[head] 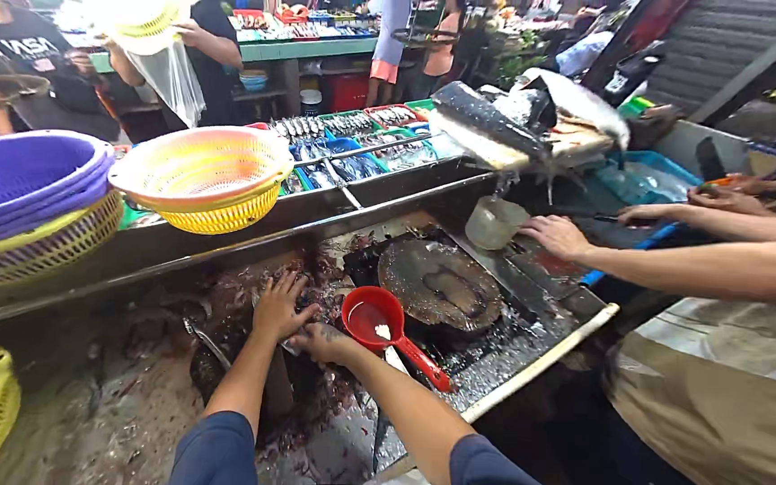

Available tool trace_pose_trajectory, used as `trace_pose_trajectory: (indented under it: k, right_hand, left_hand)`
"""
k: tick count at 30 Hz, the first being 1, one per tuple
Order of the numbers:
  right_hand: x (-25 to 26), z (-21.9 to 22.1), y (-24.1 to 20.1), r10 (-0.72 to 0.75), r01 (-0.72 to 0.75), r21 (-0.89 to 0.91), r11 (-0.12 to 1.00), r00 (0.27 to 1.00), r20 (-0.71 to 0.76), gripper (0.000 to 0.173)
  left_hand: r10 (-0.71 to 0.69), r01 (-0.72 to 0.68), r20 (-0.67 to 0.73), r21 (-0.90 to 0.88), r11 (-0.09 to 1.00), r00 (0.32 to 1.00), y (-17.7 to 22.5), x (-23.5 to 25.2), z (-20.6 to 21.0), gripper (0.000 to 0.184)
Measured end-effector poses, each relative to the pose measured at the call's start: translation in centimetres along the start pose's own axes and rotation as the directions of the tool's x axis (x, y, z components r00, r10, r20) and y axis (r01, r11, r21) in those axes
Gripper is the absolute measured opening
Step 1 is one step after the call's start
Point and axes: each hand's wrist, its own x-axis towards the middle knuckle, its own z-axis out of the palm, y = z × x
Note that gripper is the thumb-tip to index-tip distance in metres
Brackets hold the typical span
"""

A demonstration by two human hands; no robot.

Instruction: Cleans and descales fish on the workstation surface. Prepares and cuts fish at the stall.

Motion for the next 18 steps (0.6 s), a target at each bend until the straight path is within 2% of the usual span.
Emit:
trace_pose_trajectory:
  k: [3,7,9,11,15,18]
  right_hand:
    - [-5.3,1.7,2.0,0.000,0.000,0.004,1.000,0.999,0.038,0.059]
    - [-11.9,4.2,7.7,0.031,-0.037,0.033,0.999,0.984,0.175,0.062]
    - [-12.6,4.9,8.7,0.051,-0.064,0.066,0.996,0.983,0.179,0.064]
    - [-12.4,4.3,7.9,0.047,-0.056,0.064,0.996,0.989,0.138,0.061]
    - [-12.4,3.6,6.1,-0.047,0.046,0.015,0.999,0.998,0.049,0.056]
    - [-10.6,5.7,7.5,-0.121,0.121,0.000,0.993,0.993,-0.008,0.055]
  left_hand:
    - [0.035,-0.035,-0.011,-0.002,0.999,0.999,2.8,-4.1,2.1,0.091]
    - [0.022,-0.024,-0.086,-0.017,1.000,0.996,8.7,-12.1,5.5,0.086]
    - [0.020,-0.023,-0.086,-0.029,0.999,0.996,9.5,-12.6,6.0,0.084]
    - [0.034,-0.037,-0.119,-0.029,0.999,0.992,8.9,-11.5,5.9,0.081]
    - [0.078,-0.087,-0.222,-0.033,0.996,0.972,7.9,-10.6,5.6,0.081]
    - [0.071,-0.081,-0.175,-0.050,0.995,0.982,7.5,-12.2,4.8,0.081]
